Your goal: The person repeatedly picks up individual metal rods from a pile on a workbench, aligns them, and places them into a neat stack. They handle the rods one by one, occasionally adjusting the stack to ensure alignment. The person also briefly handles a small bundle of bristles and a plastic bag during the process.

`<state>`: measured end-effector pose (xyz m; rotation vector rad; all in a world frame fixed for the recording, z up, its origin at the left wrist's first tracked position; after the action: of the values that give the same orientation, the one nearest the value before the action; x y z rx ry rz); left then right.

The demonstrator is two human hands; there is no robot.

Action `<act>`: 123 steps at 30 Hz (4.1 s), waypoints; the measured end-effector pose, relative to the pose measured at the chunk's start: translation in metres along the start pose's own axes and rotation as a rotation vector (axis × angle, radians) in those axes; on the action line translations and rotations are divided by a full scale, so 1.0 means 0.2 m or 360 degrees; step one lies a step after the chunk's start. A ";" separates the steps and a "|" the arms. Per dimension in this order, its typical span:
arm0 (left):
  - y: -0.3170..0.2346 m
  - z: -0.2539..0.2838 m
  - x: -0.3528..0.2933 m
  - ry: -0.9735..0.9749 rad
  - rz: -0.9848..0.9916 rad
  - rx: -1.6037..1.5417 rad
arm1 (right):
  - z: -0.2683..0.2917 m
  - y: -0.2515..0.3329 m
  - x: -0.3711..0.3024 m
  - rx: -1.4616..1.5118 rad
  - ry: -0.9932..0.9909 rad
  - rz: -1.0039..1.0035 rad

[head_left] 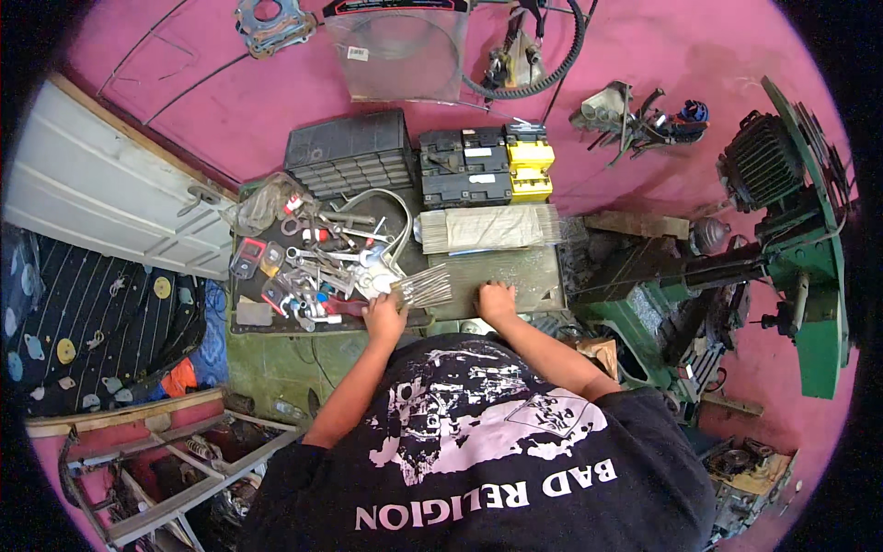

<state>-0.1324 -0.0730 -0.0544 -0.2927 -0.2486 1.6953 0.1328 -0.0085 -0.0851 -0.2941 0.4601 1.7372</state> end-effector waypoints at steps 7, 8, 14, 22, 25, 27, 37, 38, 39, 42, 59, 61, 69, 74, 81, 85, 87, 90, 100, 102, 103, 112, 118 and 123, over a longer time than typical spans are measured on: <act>0.10 0.00 0.05 0.0230 -0.0179 0.0041 | 0.40 0.19 0.18 0.0100 -0.0615 0.0106; 0.10 0.02 0.07 0.0277 -0.0139 -0.0023 | 0.51 0.23 0.26 0.0133 -0.0617 0.0070; 0.13 0.21 0.14 0.0245 -0.0008 -0.0569 | 0.93 0.27 0.87 -0.0442 -0.1071 0.0242; 0.21 0.51 0.16 0.0311 0.0230 -0.1291 | 0.94 0.30 0.97 -0.0577 -0.0901 0.0391; 0.27 0.54 0.15 0.0187 0.0219 -0.1092 | 0.89 0.56 0.63 0.0148 -0.0842 0.0435; 0.28 0.53 0.17 0.0122 0.0138 -0.1023 | 0.68 0.65 0.44 0.0754 -0.0202 0.0683; 0.21 0.46 0.23 0.0095 -0.0104 -0.1083 | 0.66 0.84 -0.07 0.0422 -0.0420 0.1021; 0.22 0.43 0.21 0.0086 -0.0104 -0.1120 | 0.65 0.85 -0.09 0.0357 -0.0461 0.1018; 0.26 0.34 0.20 0.0211 0.0047 -0.1484 | 0.66 0.85 -0.12 0.0286 -0.0501 0.1029; 0.24 0.25 0.19 0.0630 0.0402 -0.2247 | 0.56 0.80 -0.07 0.0446 -0.0472 0.0740; 0.09 0.62 0.14 0.0293 0.0005 -0.1441 | 0.61 0.82 -0.19 0.0237 -0.0582 0.1104; 0.09 0.67 0.14 0.0373 0.0065 -0.1462 | 0.60 0.83 -0.19 0.0300 -0.0582 0.1103; 0.25 0.78 0.15 0.0179 -0.0113 -0.1240 | 0.56 0.78 -0.17 0.0542 -0.0017 0.0943; 0.21 0.87 0.11 0.0342 -0.0256 -0.1178 | 0.53 0.87 -0.16 0.0591 0.0095 0.1107; 0.40 0.83 0.13 0.0172 -0.0086 -0.1198 | 0.52 0.97 -0.13 0.0434 -0.0072 0.1105; 0.47 0.90 0.15 0.0189 -0.0125 -0.1292 | 0.41 0.97 -0.10 0.0433 -0.0095 0.1154; 0.43 0.91 0.12 0.0252 -0.0273 -0.1053 | 0.39 1.08 -0.11 0.0351 -0.0128 0.1156; 0.42 0.88 0.13 0.0226 -0.0227 -0.0962 | 0.41 1.14 -0.09 0.0605 -0.0274 0.1172; 0.60 0.75 0.04 0.0423 -0.0227 -0.1145 | 0.39 1.29 -0.20 0.0308 -0.0275 0.1221; 0.54 0.87 0.07 0.0484 -0.0208 -0.1221 | 0.39 1.23 -0.22 0.0460 -0.0315 0.1143; 0.58 0.87 0.10 0.0462 -0.0123 -0.1243 | 0.38 1.19 -0.23 0.0410 -0.0325 0.1084; 0.69 0.92 0.12 0.0361 -0.0061 -0.1600 | 0.40 1.10 -0.29 0.0059 -0.0230 0.0911; 0.73 0.99 0.12 0.0237 -0.0073 -0.1248 | 0.52 0.93 -0.34 0.0395 0.0025 0.0434; 0.47 0.89 0.05 0.0186 -0.0414 -0.1092 | 0.56 1.09 -0.32 0.0444 -0.0072 0.0887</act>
<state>-0.2795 -0.0758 0.0816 -0.8256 -0.7494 1.2857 -0.0607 -0.0501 0.0743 0.0867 0.7963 2.1782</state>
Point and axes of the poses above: each hand's wrist, its own x-axis towards the middle knuckle, its own z-axis out of the back of the hand, y = z × x, the point moved 2 cm from there along x, towards the middle knuckle, and after that the axes turned 4 degrees about y, right-handed, at the moved point
